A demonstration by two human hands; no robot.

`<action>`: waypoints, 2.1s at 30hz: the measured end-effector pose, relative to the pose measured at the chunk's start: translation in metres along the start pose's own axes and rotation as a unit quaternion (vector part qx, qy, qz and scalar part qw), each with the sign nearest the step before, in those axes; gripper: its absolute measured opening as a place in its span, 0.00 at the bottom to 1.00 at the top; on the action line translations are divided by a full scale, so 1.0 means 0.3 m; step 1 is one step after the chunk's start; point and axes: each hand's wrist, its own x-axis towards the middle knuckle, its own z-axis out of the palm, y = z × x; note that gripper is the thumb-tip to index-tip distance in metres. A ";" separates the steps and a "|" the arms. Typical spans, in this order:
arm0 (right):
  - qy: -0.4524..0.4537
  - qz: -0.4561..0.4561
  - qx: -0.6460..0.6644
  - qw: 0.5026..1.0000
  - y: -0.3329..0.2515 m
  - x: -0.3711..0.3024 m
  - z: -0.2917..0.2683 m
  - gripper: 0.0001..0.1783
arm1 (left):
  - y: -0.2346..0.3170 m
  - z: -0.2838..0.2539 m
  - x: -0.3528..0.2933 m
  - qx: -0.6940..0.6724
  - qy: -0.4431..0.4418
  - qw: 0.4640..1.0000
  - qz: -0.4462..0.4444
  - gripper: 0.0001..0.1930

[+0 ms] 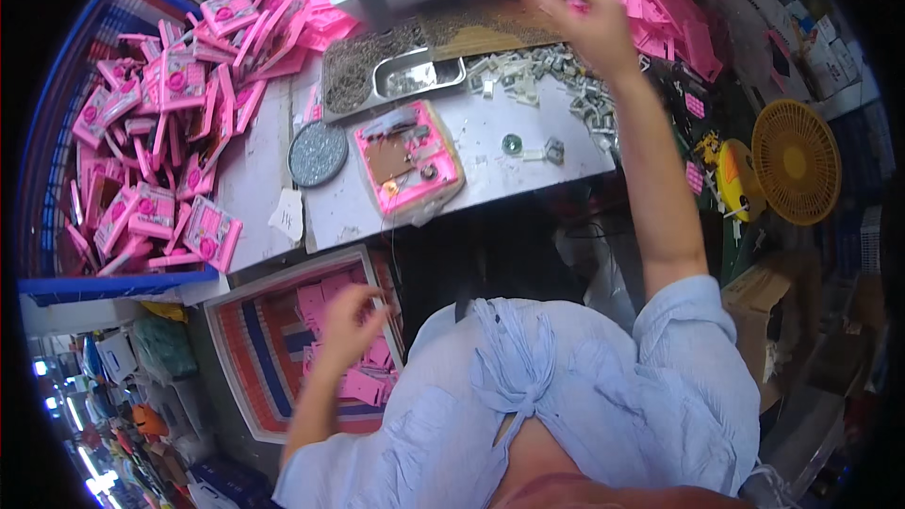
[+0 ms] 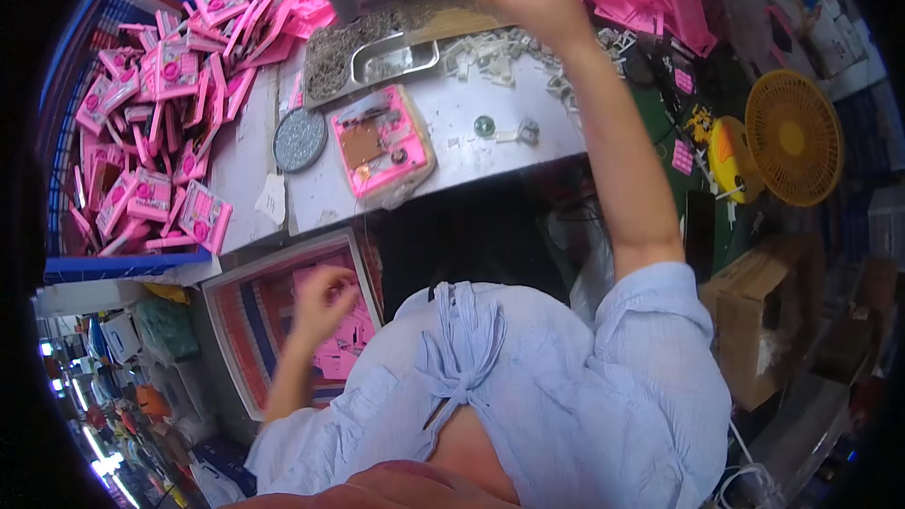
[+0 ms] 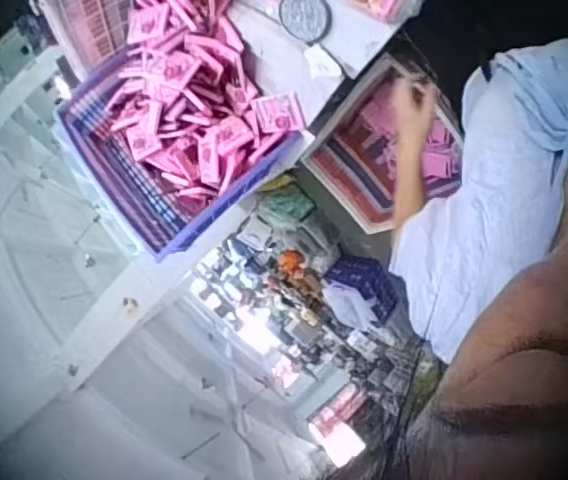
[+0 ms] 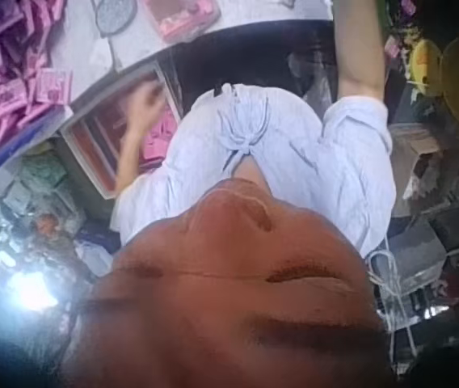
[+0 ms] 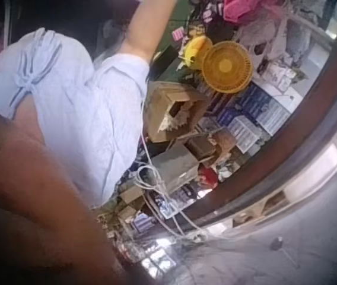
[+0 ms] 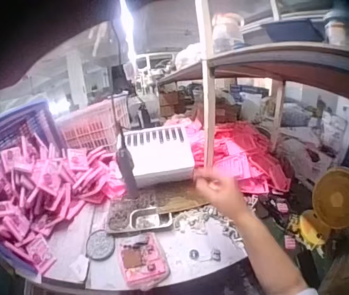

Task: Assembling electronic components and soldering wires inside a pink plastic toy housing at a factory workbench.

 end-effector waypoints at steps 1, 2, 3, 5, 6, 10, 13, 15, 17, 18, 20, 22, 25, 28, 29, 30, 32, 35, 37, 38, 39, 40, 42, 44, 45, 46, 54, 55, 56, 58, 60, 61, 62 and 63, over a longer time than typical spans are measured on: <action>-0.022 0.010 0.006 1.000 -0.046 -0.092 0.028 0.16 | -0.146 0.162 -0.028 -0.031 0.015 0.999 -0.028 0.12; -0.046 0.018 -0.011 0.999 -0.055 -0.173 0.032 0.14 | -0.240 0.291 -0.037 -0.043 0.043 0.997 -0.041 0.12; -0.085 0.107 -0.026 0.990 -0.145 -0.498 0.099 0.13 | -0.344 0.337 -0.337 -0.058 0.003 0.993 -0.103 0.12; -0.141 0.158 -0.020 0.977 -0.162 -0.627 0.099 0.13 | -0.448 0.497 -0.346 -0.117 0.095 0.975 -0.163 0.12; -0.131 0.192 0.003 0.973 -0.134 -0.689 0.096 0.12 | -0.492 0.562 -0.331 -0.150 0.135 0.961 -0.192 0.12; -0.214 0.399 0.102 0.886 -0.104 -0.940 0.080 0.11 | -0.660 0.669 -0.320 -0.139 0.166 0.936 -0.277 0.17; -0.261 0.473 0.113 0.834 0.027 -1.149 0.117 0.13 | -1.015 0.853 -0.345 -0.229 0.157 0.907 -0.318 0.22; -0.178 0.594 0.114 0.776 0.162 -1.331 0.128 0.18 | -1.013 0.864 -0.312 -0.364 0.082 0.840 -0.394 0.22; -0.150 0.666 0.083 0.726 0.348 -1.558 0.144 0.20 | -0.979 0.843 -0.304 -0.460 0.025 0.757 -0.463 0.22; -0.131 0.728 0.081 0.668 0.579 -1.858 0.030 0.23 | -0.930 0.887 -0.253 -0.501 -0.024 0.722 -0.476 0.22; -0.187 0.668 0.295 0.657 0.708 -2.107 0.003 0.31 | -0.924 0.907 -0.258 -0.518 -0.034 0.696 -0.496 0.22; -0.220 0.703 0.228 0.637 0.689 -2.103 0.150 0.30 | -0.932 0.872 -0.300 -0.512 -0.010 0.683 -0.521 0.22; -0.254 0.742 0.109 0.611 0.666 -2.010 0.286 0.29 | -0.908 0.820 -0.293 -0.500 -0.002 0.665 -0.555 0.23; -0.280 0.741 0.066 0.607 0.726 -1.885 0.379 0.29 | -0.858 0.804 -0.241 -0.496 0.000 0.648 -0.579 0.23; -0.285 0.738 0.059 0.609 0.725 -1.855 0.397 0.28 | -0.843 0.789 -0.229 -0.498 -0.004 0.641 -0.584 0.23; -0.291 0.730 0.052 0.616 0.757 -1.813 0.416 0.28 | -0.838 0.794 -0.197 -0.497 -0.003 0.642 -0.583 0.23; -0.298 0.724 0.041 0.620 0.734 -1.774 0.430 0.28 | -0.830 0.768 -0.157 -0.501 -0.013 0.633 -0.590 0.23; -0.324 0.689 0.029 0.648 0.726 -1.688 0.459 0.27 | -0.860 0.771 -0.026 -0.535 -0.007 0.620 -0.574 0.23; -0.323 0.664 0.015 0.674 0.752 -1.667 0.456 0.27 | -0.906 0.760 0.099 -0.556 -0.021 0.621 -0.553 0.23; -0.339 0.646 0.006 0.684 0.754 -1.658 0.450 0.26 | -0.909 0.760 0.098 -0.568 -0.016 0.618 -0.543 0.23; -0.336 0.633 -0.002 0.697 0.758 -1.670 0.426 0.26 | -0.916 0.744 0.123 -0.577 -0.025 0.619 -0.533 0.23; -0.338 0.620 -0.011 0.708 0.757 -1.684 0.396 0.26 | -0.917 0.725 0.134 -0.584 -0.031 0.620 -0.523 0.23; -0.366 0.598 -0.033 0.712 0.730 -1.734 0.317 0.26 | -0.937 0.691 0.069 -0.591 -0.033 0.609 -0.527 0.24; -0.369 0.541 -0.063 0.753 0.725 -1.766 0.274 0.26 | -0.923 0.632 0.052 -0.545 -0.014 0.669 -0.506 0.24; -0.361 0.503 -0.089 0.780 0.733 -1.772 0.252 0.26 | -0.911 0.599 0.061 -0.478 0.001 0.733 -0.484 0.24; -0.356 0.471 -0.110 0.800 0.729 -1.761 0.230 0.25 | -0.900 0.545 0.065 -0.384 0.024 0.808 -0.445 0.24; -0.430 0.450 0.070 0.780 0.165 -0.982 0.041 0.23 | -0.612 0.311 0.027 -0.336 0.243 0.893 -0.173 0.14; -0.421 0.435 0.115 0.788 0.108 -0.897 0.017 0.23 | -0.599 0.318 0.045 -0.345 0.221 0.898 -0.160 0.14; -0.421 0.414 0.112 0.799 0.061 -0.801 0.005 0.23 | -0.593 0.314 0.056 -0.348 0.203 0.903 -0.150 0.13; -0.381 0.310 0.050 0.870 0.069 -0.635 -0.021 0.22 | -0.555 0.312 0.099 -0.362 0.162 0.906 -0.146 0.12; -0.271 0.141 -0.087 0.948 0.189 -0.452 -0.007 0.20 | -0.473 0.281 0.119 -0.359 0.133 0.908 -0.169 0.12; -0.197 0.070 -0.180 0.961 0.261 -0.358 -0.027 0.20 | -0.460 0.299 0.145 -0.364 0.116 0.911 -0.156 0.13; -0.173 0.086 -0.281 0.940 0.308 -0.242 -0.032 0.19 | -0.448 0.302 0.158 -0.351 0.104 0.918 -0.153 0.13; -0.149 0.102 -0.377 0.908 0.360 -0.123 -0.035 0.18 | -0.435 0.302 0.167 -0.338 0.094 0.924 -0.152 0.13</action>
